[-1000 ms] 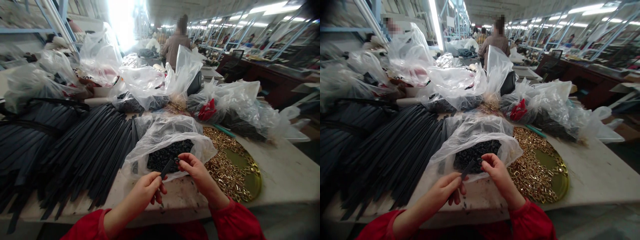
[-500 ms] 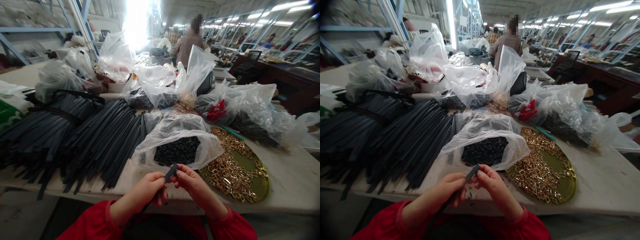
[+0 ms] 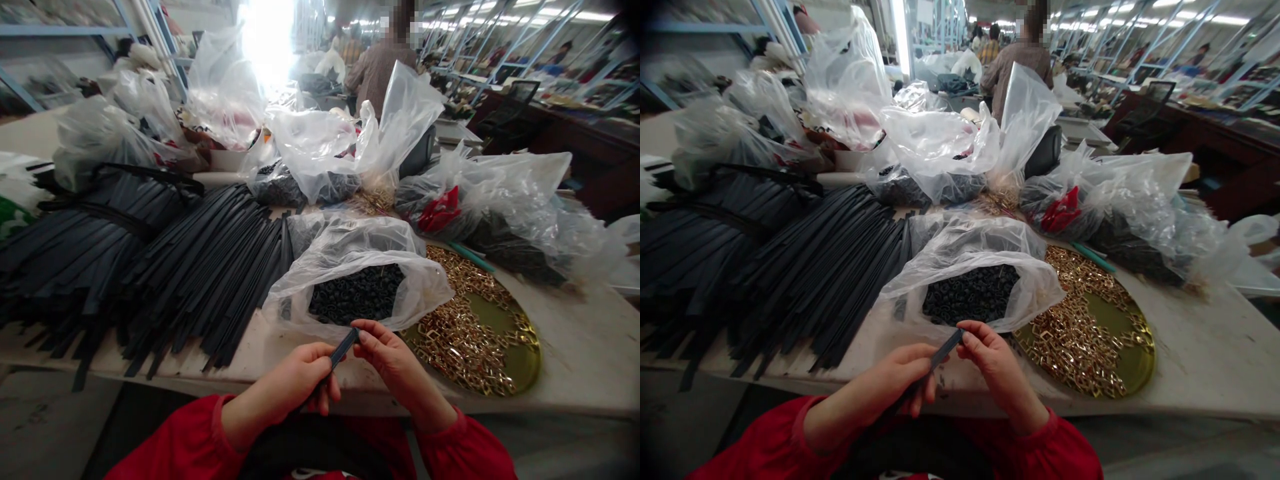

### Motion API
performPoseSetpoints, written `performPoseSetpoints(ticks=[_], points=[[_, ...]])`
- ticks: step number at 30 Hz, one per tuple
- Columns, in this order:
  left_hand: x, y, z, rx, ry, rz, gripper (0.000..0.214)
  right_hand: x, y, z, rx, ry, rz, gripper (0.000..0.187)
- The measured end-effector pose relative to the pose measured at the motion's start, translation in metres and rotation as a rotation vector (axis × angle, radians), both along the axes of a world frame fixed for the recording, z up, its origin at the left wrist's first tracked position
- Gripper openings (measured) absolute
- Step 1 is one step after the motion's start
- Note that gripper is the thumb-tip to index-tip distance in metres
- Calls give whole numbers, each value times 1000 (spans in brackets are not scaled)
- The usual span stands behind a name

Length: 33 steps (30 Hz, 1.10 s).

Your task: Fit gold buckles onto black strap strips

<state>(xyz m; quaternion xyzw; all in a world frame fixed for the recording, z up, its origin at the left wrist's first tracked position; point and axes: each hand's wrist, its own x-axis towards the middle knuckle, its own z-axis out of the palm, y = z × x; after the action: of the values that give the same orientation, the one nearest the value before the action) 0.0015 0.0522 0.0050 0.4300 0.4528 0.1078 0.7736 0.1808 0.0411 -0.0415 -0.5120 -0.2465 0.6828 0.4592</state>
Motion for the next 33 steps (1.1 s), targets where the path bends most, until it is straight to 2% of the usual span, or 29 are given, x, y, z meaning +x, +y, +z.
performPoseSetpoints(ticks=[6, 10, 13, 16, 18, 21, 23, 25, 26, 28, 29, 31, 33], points=[[0, 4, -2, 305, 213, -137, 29, -5, -4, 1, 103, -181, 138, 30], [-1, 2, -3, 477, 265, -218, 29, -12, -11, 4, 239, -321, 263, 20], [-4, -4, -1, 442, 203, -226, 26, -11, -14, 5, 231, -285, 272, 21], [-6, -12, 0, 296, 156, -223, 28, -7, -17, 5, 173, -203, 117, 26], [-5, -15, 0, 289, 163, -185, 36, -11, -22, 4, 171, -165, 68, 25], [1, -20, -4, 359, 129, -100, 52, -21, -34, 1, 175, -92, 149, 24], [2, -22, -7, 383, 86, -93, 53, -19, -39, 0, 224, -140, 205, 26], [1, -23, -9, 378, 76, -108, 48, 1, -39, 3, 316, -389, 203, 27], [0, -24, -9, 370, 80, -111, 45, 17, -37, 6, 356, -602, 189, 26], [0, -25, -8, 356, 97, -112, 39, 56, -30, 12, 353, -1187, 162, 21], [1, -26, -6, 342, 110, -114, 36, 74, -24, 14, 288, -1520, 163, 19], [7, -29, -4, 307, 137, -114, 30, 104, -13, 16, 213, -1712, 122, 17], [15, -30, -3, 287, 155, -105, 24, 117, -3, 12, 161, -1793, 110, 15]])
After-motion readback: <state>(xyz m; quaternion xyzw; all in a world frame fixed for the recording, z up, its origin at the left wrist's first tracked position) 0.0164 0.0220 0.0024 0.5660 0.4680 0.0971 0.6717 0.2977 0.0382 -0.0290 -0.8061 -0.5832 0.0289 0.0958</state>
